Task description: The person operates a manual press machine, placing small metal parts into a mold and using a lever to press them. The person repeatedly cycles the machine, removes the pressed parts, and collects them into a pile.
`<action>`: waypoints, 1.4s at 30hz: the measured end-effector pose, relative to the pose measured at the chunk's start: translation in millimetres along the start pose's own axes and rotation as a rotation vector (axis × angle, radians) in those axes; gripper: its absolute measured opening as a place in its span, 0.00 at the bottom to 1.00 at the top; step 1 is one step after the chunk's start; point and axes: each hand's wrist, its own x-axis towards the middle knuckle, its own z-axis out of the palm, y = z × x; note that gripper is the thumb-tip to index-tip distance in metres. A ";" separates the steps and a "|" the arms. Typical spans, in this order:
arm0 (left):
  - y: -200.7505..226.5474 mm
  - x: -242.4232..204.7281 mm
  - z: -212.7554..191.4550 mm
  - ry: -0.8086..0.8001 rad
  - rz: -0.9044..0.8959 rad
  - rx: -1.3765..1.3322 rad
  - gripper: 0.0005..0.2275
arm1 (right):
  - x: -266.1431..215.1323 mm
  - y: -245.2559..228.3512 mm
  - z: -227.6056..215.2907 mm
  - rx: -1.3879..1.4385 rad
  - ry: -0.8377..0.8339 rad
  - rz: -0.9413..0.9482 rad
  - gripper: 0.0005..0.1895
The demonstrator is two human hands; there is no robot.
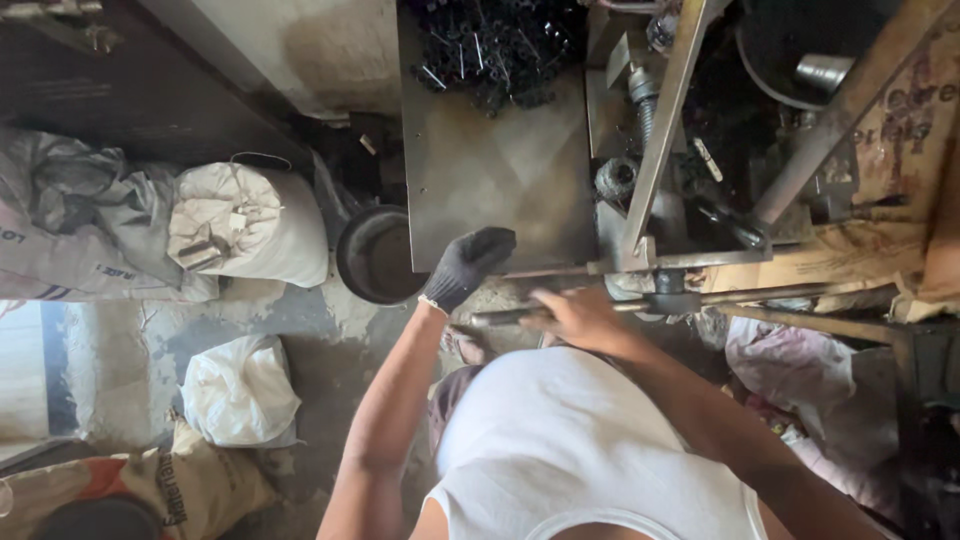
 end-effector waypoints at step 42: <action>2.8 273.6 4.7 -0.118 0.823 1.749 0.04 | 41.4 150.9 -236.3 1.120 1.454 -0.307 0.08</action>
